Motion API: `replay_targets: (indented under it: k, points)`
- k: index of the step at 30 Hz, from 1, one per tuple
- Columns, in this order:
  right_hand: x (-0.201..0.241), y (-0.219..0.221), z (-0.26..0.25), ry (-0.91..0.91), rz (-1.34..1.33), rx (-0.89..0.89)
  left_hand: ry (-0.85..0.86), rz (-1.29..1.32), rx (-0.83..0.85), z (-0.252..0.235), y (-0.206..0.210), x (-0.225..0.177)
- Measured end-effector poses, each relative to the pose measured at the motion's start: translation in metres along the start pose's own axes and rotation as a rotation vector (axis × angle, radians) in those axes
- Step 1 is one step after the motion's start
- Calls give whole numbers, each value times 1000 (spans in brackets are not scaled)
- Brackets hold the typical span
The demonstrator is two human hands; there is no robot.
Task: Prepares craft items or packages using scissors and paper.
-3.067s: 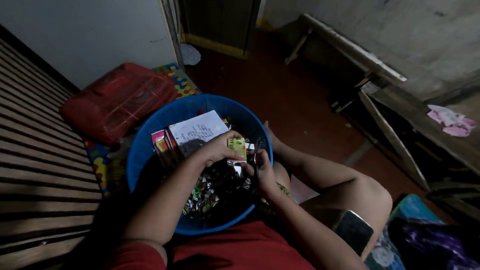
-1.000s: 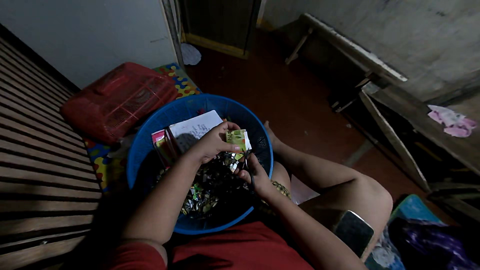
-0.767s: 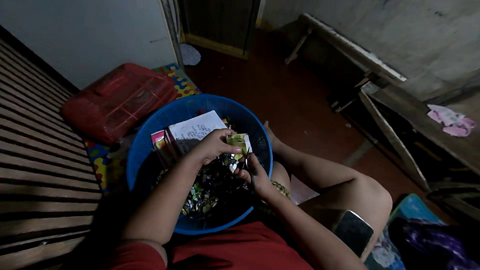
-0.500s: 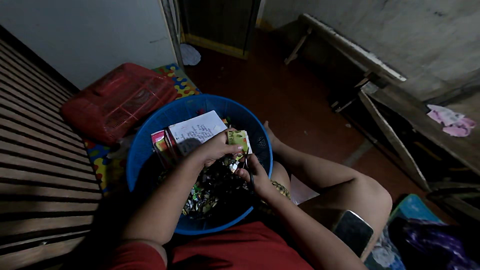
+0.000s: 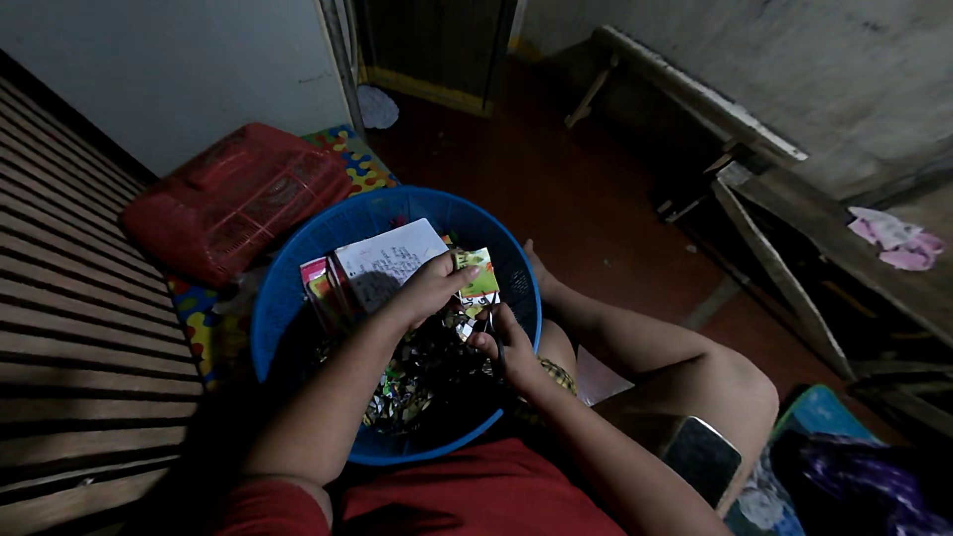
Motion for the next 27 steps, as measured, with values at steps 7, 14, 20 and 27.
replay_targets:
  k: [7, 14, 20, 27]
  points:
    - [0, 0, 0, -8, -19, -5, 7, -70, -21, 0, -6, -2]
    - [1, 0, 1, -14, -22, -9, 135, -213, -73, 2, -11, -13]
    - [2, -4, 0, -47, -47, -62, 246, -163, -65, 5, -9, -22]
    - [11, -24, 3, -149, -187, -327, 217, -146, 34, 4, -1, -20]
Point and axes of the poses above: each hand's wrist, its own z-axis away from the middle knuckle, its own y-axis out of the palm, x = y × z, the point moved 9 cm from there along -z, towards the middle knuckle, and after that the axes turned 4 degrees about -y, right-handed, at the moved point
